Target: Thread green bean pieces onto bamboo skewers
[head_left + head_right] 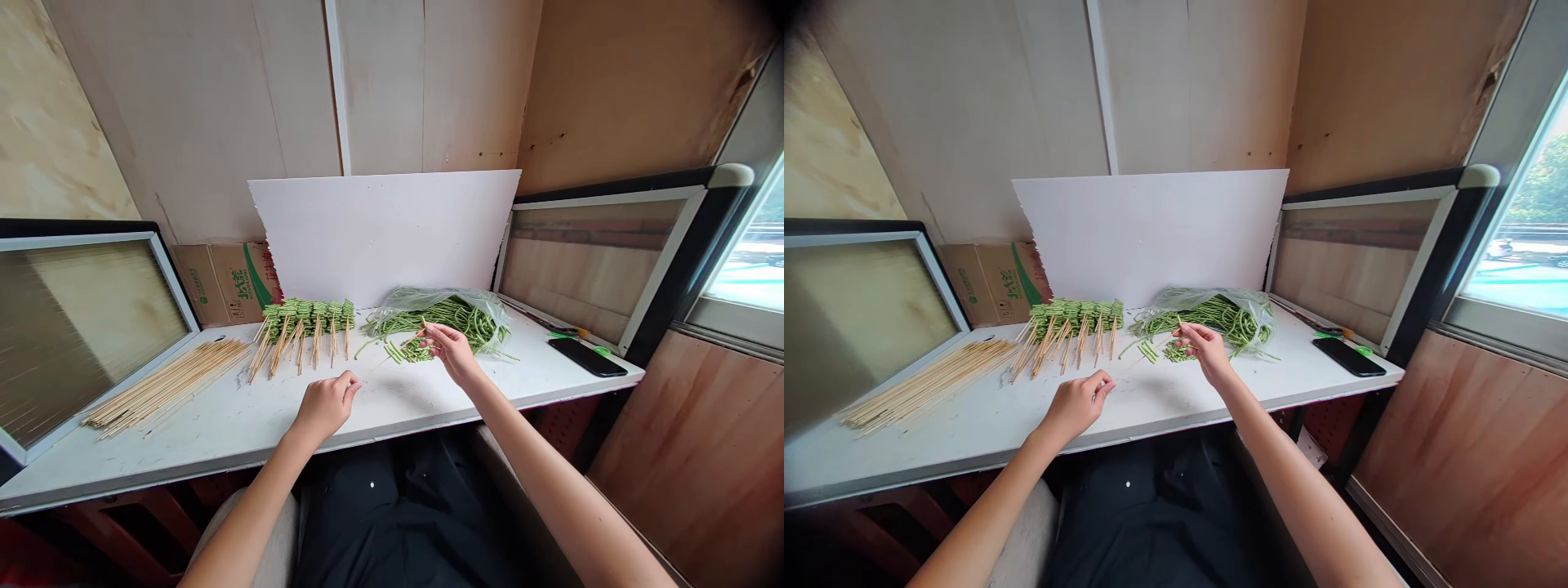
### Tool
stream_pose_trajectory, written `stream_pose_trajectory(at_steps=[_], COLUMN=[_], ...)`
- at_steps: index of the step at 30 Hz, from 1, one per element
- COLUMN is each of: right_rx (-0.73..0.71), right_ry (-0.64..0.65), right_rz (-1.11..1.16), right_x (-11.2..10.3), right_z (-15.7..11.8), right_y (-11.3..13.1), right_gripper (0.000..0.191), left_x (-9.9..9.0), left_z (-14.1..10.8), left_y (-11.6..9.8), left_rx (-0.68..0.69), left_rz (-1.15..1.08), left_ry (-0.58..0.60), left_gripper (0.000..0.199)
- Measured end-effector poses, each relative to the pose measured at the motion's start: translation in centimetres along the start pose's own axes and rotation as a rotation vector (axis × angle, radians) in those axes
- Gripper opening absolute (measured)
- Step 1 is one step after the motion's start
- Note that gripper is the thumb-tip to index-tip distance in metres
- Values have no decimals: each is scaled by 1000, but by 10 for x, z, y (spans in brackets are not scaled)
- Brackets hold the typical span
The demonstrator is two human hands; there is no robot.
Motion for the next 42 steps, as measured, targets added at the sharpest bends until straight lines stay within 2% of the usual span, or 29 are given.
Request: stream_pose_trajectory(at_steps=[7,14,25,42], right_rx=[-2,7,8,14], right_ry=[12,3,6,13], right_rz=[-25,-59,-56,-46], right_x=[-1,2,1,3], right_z=[1,0,-1,-2], right_y=[-5,-4,-5,-4], right_gripper=[39,42,38,38], left_x=[0,0,2,0], left_z=[0,0,1,1], left_y=[1,1,6,6], left_rx=[23,86,23,2], left_rz=[27,-45,-160,-149], left_ry=[-30,-62,-43,5], left_gripper=[19,16,20,23])
Point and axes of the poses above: each hand's wrist, its own z-axis towards the middle knuckle, its own x-axis out of the palm, y = z × x, the point moved 1 cm from there along z, towards the middle knuckle, and after that the axes turned 12 degrees about y, right-handed, at the moved point
